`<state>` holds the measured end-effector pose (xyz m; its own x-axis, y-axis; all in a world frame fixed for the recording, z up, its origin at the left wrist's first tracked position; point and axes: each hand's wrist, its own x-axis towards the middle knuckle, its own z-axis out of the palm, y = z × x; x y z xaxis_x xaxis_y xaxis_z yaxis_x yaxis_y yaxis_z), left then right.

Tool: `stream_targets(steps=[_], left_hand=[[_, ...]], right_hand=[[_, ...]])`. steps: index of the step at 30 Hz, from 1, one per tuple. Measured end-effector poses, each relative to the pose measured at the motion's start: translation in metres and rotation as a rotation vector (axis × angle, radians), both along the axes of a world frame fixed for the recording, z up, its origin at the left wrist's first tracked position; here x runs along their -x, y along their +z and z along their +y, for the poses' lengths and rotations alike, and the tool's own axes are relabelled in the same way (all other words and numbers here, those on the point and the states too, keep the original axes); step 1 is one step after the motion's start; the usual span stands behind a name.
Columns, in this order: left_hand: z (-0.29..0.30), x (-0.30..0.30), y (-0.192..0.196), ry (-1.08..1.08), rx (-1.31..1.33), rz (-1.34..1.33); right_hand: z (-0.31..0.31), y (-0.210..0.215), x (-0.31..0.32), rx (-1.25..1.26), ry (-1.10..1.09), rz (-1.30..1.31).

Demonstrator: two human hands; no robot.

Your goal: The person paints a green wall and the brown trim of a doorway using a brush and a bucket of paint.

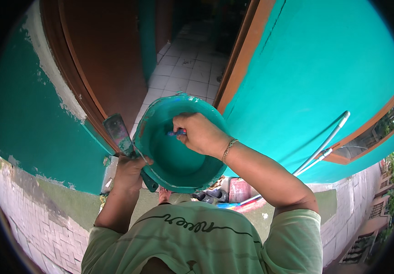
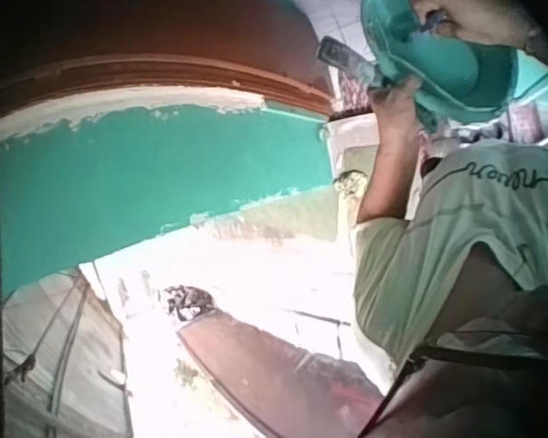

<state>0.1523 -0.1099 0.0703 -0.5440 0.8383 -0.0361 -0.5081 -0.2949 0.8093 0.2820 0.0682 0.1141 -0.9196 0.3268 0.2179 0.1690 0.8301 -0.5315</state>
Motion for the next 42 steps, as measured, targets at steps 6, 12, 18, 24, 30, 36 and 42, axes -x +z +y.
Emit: stream_targets(steps=[6,12,18,24,30,36,42], left_hand=[[-0.004,-0.004,-0.003,0.016,0.018,0.087],[-0.002,-0.007,-0.007,0.032,0.033,0.055],[0.000,-0.010,-0.008,0.063,0.067,0.062],[-0.001,-0.005,-0.007,0.086,0.097,-0.046],[0.010,0.003,-0.005,0.029,0.037,-0.029],[0.010,0.031,-0.023,0.126,0.019,-0.106],[0.008,0.042,-0.025,0.203,0.028,-0.117]], right_hand=[[-0.007,-0.012,0.007,-0.002,0.034,0.041],[-0.006,-0.015,0.010,-0.039,0.096,0.039],[0.004,-0.012,-0.010,-0.163,0.020,0.124],[-0.035,0.047,-0.065,-0.264,0.077,0.275],[-0.042,0.036,-0.109,-0.477,0.038,0.243],[-0.043,0.057,-0.127,-0.578,0.022,0.439],[-0.038,0.199,-0.141,-0.951,-0.214,0.931]])
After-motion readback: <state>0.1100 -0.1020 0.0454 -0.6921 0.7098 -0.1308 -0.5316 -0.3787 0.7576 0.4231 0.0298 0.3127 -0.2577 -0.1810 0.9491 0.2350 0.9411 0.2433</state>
